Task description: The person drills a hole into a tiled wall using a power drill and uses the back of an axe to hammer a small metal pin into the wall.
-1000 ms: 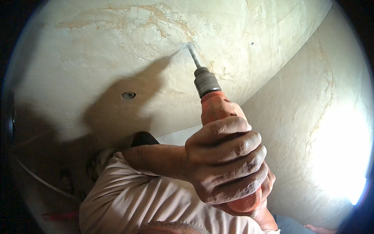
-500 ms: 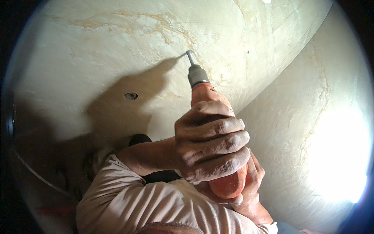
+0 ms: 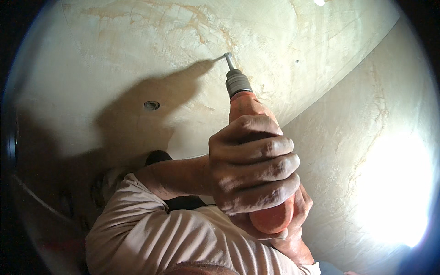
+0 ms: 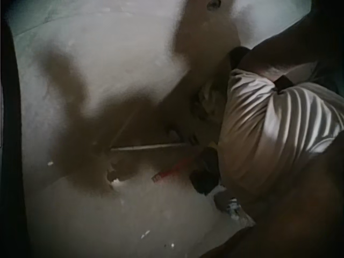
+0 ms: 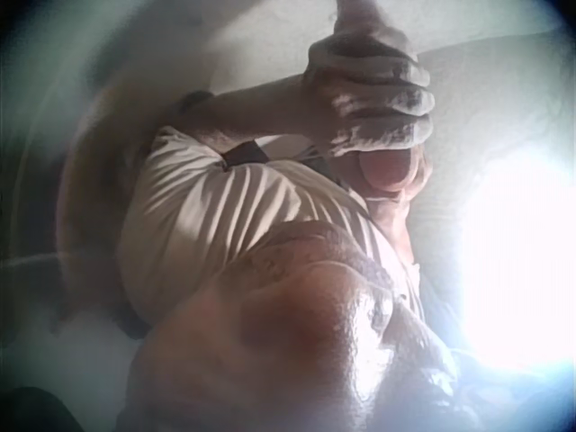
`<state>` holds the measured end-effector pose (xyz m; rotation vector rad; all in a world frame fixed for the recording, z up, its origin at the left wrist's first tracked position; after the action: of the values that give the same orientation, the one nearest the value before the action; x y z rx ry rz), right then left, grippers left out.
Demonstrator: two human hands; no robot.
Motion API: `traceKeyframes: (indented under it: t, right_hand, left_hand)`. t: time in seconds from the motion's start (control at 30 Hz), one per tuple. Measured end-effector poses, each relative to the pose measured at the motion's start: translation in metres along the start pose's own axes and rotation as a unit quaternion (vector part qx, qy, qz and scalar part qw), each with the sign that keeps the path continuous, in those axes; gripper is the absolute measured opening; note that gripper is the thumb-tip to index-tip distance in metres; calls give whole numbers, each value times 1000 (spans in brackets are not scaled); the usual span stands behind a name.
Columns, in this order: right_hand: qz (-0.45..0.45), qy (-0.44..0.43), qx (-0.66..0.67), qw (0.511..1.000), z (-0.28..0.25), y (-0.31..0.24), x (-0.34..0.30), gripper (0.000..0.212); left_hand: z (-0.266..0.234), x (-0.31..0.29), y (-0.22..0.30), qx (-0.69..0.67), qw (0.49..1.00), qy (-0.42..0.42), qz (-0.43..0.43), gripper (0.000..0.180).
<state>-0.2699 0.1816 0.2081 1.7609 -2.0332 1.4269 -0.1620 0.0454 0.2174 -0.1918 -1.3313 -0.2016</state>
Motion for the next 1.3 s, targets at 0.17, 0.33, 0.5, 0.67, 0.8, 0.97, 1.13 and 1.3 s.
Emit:
traceKeyframes:
  t: [0.17,0.33,0.5,0.67,0.8,0.97,1.13,1.3]
  right_hand:
    - [-15,7,-18,1000,6,-13,9,43]
    - [-37,-42,-54,997,5,-25,24,61]
    - [-68,-42,-150,985,3,1,3,58]
    - [-187,-10,-163,969,0,-1,12,62]
    - [-127,-25,-123,984,4,-6,19,60]
    - [-115,-21,-112,987,7,-5,21,57]
    - [-104,-31,-72,992,9,2,21,55]
    - [-101,-20,-67,992,11,2,28,53]
  left_hand:
    - [2,-4,-4,-3,999,30,32,36]
    - [0,2,-8,-3,1000,15,1,38]
    - [7,-1,-8,-3,998,49,30,35]
    - [3,-5,-16,8,999,32,16,29]
    - [1,-5,-14,3,1000,9,-4,24]
    - [7,-14,-16,11,998,56,24,25]
    - [1,-12,-19,19,998,46,23,29]
    - [8,-5,-23,-15,996,79,39,27]
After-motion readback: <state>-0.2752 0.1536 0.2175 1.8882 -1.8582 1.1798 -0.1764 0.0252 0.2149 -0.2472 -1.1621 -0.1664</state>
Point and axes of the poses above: each hand's wrist, its own x-axis towards the middle knuckle, its own z-axis out of the palm, y = z × x, the point moved 2 cm from there along x, towards the middle knuckle, and after that the axes turned 10 degrees about y, right-handed, at the moved point
